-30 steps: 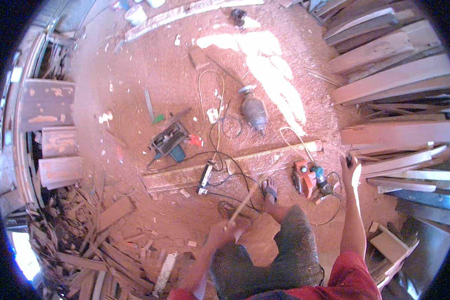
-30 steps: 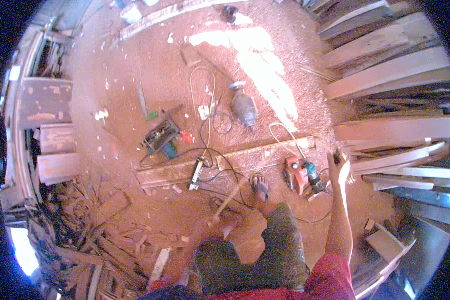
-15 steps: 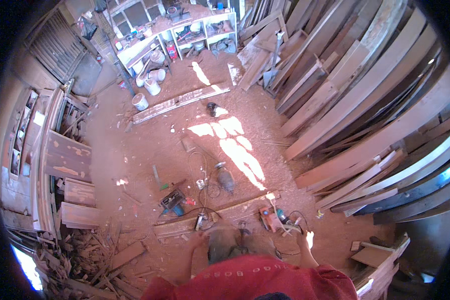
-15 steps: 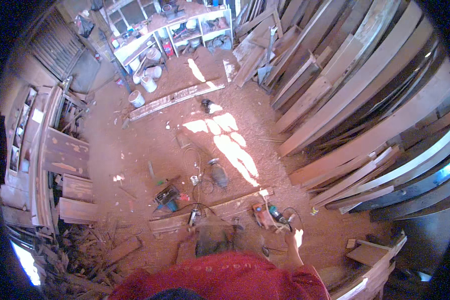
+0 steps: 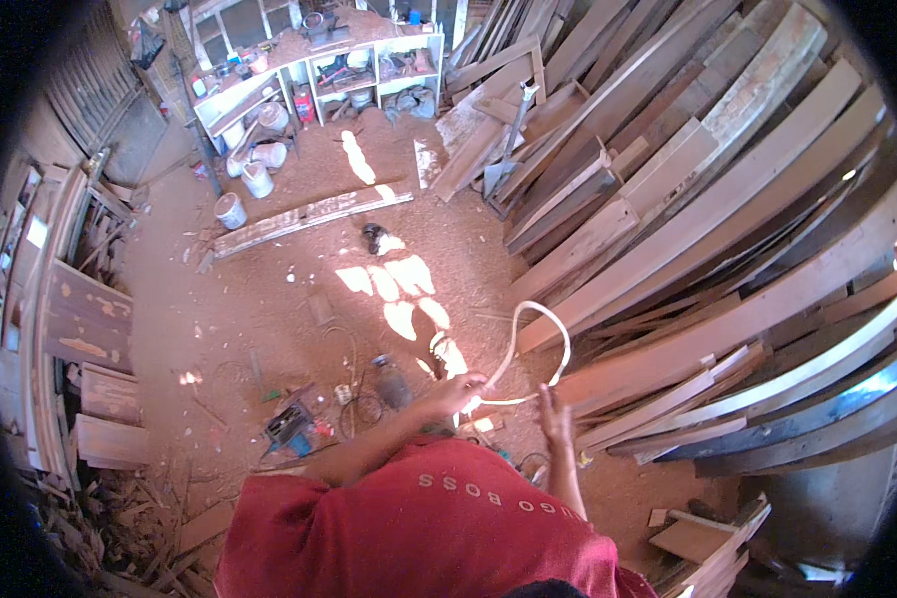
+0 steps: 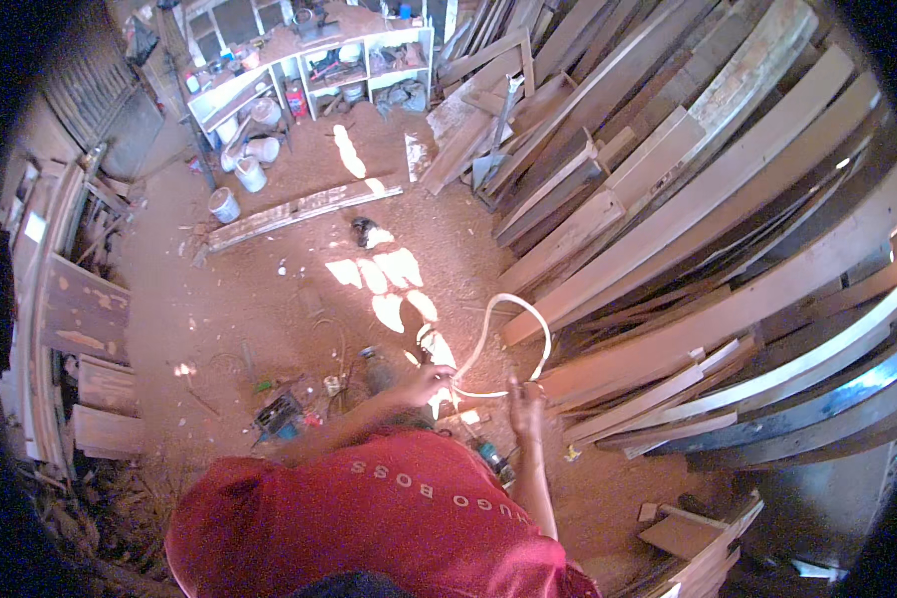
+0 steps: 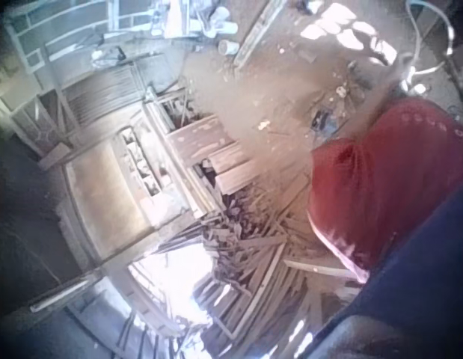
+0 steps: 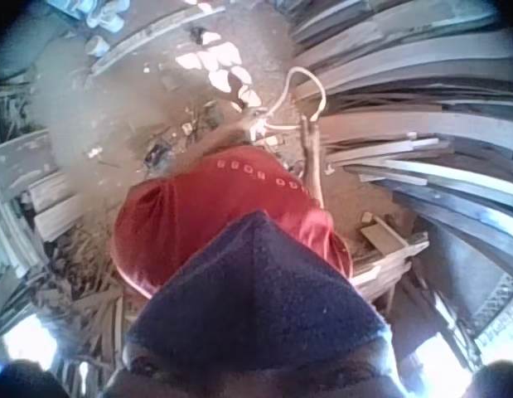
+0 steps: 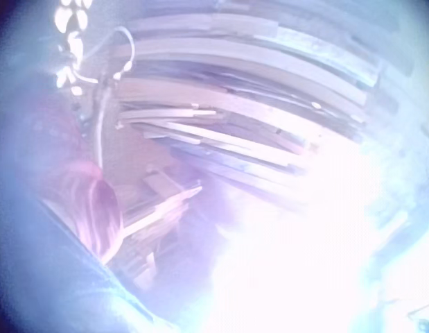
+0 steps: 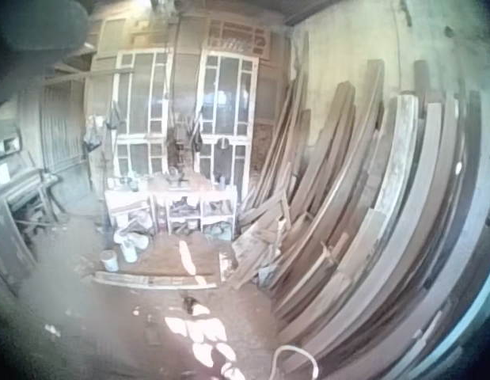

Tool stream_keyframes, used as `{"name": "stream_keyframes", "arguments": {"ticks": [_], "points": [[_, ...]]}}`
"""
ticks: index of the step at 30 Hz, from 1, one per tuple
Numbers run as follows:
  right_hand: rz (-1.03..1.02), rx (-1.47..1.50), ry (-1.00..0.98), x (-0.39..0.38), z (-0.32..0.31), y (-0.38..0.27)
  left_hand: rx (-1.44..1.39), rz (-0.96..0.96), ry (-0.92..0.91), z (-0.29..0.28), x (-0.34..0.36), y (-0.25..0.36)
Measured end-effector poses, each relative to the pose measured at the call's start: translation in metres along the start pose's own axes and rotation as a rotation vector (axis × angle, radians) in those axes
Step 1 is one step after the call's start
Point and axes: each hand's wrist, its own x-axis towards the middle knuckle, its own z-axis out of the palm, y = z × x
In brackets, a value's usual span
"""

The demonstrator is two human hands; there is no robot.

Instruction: The person disassembles an electrical plug using a screwdriver while sitting on the floor of a workshop.

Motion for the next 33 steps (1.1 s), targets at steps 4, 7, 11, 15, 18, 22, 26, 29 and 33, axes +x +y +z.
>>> {"name": "stream_keyframes", "arguments": {"ticks": [4,7,11,15,18,22,26,29,33], "points": [[0.242,0.946,-0.480,0.117,0.073,-0.041,0.283,0.095,-0.553,-0.021,0.115,0.037],[0.442,1.129,-0.172,0.243,0.057,0.011,0.531,0.253,-0.344,-0.091,0.180,0.072],[0.377,0.958,0.230,0.313,0.020,-0.010,0.520,-0.113,-0.236,-0.222,0.241,0.001],[0.285,0.775,0.681,0.372,-0.040,0.024,0.461,0.047,0.279,-0.320,0.259,-0.072],[0.383,0.723,0.605,0.426,-0.018,0.000,0.373,-0.296,0.512,-0.384,0.224,-0.160],[0.584,0.719,0.364,0.473,0.084,-0.116,0.404,-0.694,0.701,-0.413,0.129,-0.241],[0.471,0.445,0.159,0.577,0.163,-0.169,0.448,-1.048,0.515,-0.417,0.110,-0.283],[0.371,0.107,-0.070,0.674,0.225,-0.213,0.391,-1.159,0.303,-0.419,0.144,-0.292],[0.205,-0.214,-0.355,0.762,0.314,-0.287,0.391,-1.074,0.280,-0.499,0.257,-0.302]]}}
